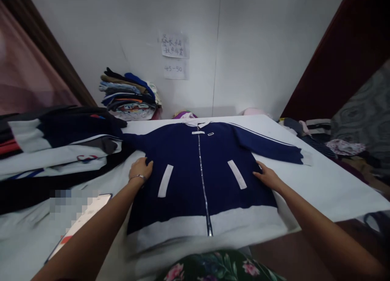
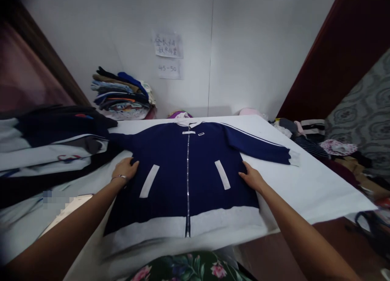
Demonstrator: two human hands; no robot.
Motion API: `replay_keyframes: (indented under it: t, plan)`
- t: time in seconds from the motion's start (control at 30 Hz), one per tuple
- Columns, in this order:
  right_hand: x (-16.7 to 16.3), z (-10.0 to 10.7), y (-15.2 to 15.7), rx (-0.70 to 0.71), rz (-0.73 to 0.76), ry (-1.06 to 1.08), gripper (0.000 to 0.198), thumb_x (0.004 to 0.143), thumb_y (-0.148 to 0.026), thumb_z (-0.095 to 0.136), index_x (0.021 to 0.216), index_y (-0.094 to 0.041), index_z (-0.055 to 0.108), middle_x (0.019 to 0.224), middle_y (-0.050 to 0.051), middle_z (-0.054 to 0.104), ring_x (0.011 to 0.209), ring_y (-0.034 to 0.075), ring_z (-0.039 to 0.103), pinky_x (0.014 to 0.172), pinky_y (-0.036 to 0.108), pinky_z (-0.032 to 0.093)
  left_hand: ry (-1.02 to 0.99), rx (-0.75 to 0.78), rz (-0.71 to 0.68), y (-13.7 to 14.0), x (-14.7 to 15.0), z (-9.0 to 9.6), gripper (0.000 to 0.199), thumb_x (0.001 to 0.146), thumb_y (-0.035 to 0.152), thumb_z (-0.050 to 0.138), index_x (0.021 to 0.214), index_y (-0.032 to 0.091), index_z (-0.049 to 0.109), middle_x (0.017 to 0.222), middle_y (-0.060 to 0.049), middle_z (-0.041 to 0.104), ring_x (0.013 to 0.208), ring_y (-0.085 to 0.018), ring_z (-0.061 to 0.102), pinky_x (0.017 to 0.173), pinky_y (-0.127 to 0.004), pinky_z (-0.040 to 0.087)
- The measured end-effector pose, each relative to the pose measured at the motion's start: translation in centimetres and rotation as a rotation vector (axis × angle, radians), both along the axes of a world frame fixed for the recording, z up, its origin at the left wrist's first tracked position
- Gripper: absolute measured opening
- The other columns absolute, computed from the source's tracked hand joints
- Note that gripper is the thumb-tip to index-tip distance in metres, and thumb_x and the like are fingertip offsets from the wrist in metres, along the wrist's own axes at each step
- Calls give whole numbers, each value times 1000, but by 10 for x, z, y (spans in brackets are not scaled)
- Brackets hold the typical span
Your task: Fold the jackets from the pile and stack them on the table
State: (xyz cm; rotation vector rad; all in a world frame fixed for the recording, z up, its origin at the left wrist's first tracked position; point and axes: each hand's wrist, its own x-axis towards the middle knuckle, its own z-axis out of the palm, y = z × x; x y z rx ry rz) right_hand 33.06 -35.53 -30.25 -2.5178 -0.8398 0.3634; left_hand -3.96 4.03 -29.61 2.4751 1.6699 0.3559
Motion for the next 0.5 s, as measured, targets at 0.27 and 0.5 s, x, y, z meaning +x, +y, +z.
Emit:
replay_keyframes:
  t: [0.27,0.5]
  plan:
    - [-16,-13,-26,191,-87,120,68,76,-46,53,138,-18,45,77,4,68,72,24,66,72,36,52,-103,-309,133,-39,-36,2,52,81,38,56,125,10,54,109,-14,69,101,-25,66,83,-30,49]
    - [0,-28,-47,108,-74,-33,61,76,-50,47,127,-18,54,84,14,70,79,34,67,74,43,49,-140,-280,157,-33,-70,4,31,78,34,59,104,17,66,97,-10,73,96,-27,67,79,-33,51]
